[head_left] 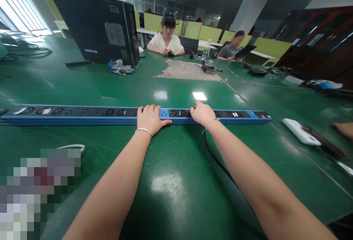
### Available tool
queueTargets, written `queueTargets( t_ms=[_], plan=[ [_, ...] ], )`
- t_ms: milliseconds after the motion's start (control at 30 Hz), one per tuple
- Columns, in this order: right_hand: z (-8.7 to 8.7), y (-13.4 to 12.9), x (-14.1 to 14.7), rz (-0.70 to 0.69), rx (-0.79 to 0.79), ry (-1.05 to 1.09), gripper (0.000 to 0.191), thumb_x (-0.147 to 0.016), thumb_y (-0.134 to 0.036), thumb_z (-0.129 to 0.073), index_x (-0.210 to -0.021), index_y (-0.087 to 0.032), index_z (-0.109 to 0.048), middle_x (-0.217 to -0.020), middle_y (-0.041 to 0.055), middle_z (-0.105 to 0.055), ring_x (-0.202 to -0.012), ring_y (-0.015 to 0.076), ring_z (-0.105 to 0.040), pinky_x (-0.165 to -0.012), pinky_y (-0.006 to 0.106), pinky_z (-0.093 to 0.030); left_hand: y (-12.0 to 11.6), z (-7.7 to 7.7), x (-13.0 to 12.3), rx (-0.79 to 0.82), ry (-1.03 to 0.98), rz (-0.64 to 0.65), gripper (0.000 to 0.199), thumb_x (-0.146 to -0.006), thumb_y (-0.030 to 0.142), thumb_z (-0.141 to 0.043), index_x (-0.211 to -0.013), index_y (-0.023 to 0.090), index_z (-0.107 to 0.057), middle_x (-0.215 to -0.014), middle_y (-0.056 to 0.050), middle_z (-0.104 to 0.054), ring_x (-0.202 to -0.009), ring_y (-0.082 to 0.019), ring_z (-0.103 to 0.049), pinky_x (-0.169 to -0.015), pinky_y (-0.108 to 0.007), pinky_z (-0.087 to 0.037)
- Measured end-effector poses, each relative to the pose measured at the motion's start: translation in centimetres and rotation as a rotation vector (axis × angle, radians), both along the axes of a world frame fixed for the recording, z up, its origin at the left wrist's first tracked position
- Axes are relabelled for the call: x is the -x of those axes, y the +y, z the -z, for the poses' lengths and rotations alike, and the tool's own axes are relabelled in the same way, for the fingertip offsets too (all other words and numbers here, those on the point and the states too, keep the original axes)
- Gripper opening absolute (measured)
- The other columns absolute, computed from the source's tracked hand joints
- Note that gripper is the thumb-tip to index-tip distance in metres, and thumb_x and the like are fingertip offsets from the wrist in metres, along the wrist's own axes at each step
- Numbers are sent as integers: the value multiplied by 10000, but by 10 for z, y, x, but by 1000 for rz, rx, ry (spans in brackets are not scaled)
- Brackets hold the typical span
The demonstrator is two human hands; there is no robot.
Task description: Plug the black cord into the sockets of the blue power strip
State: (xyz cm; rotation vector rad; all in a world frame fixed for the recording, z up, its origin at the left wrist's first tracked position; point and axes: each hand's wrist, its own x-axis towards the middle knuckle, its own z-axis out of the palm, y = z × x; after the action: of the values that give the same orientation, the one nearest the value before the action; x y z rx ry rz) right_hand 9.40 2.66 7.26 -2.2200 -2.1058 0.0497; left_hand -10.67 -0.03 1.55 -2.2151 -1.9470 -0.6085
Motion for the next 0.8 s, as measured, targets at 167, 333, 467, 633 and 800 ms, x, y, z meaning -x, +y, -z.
queueTargets(
  t_ms=[167, 333, 467, 633, 800],
  plan=[
    [-30, -3, -8, 74, -129, 10, 329, -868, -334, -405, -1044, -117, -579, -952, 188, -674, -940, 279, -633, -808, 389, -463, 2, 1, -1, 17, -14, -9, 740, -683, 746, -511, -1219, 236, -533, -1240, -124, -579, -1165, -316, -465, -1031, -483, -230],
    [-74, 5, -9, 19, -200, 156, 309, -878, -358, -407, -973, -123, -584, -808, 124, -674, -751, 231, -654, -707, 352, -488, 5, 1, -2, 15, -24, -5, 743, -690, 736, -515, -1218, 214, -526, -1238, -134, -578, -1166, -319, -465, -1022, -477, -235],
    [-55, 10, 25, -147, 127, 324, 246, -847, -287, -433, -995, -148, -571, -645, 40, -659, -504, 167, -609, -589, 293, -488, 6, 1, -3, 5, -41, -17, 794, -694, 717, -526, -1263, 165, -474, -1232, -155, -579, -1168, -318, -471, -1018, -452, -247],
    [-20, 14, 73, -271, 90, 250, 247, -812, -273, -460, -991, -158, -584, -857, 95, -707, -760, 201, -676, -715, 274, -491, 6, 1, -4, -10, -66, -45, 815, -688, 679, -565, -1263, 115, -440, -1188, -177, -603, -1148, -308, -494, -1003, -422, -268],
    [-22, 19, 93, -273, 79, 122, 301, -803, -260, -477, -1044, -118, -589, -1019, 170, -681, -953, 244, -655, -769, 288, -488, 5, 0, -4, -13, -69, -34, 756, -703, 634, -574, -1244, 122, -444, -1193, -175, -599, -1144, -305, -502, -987, -415, -281]
  ],
)
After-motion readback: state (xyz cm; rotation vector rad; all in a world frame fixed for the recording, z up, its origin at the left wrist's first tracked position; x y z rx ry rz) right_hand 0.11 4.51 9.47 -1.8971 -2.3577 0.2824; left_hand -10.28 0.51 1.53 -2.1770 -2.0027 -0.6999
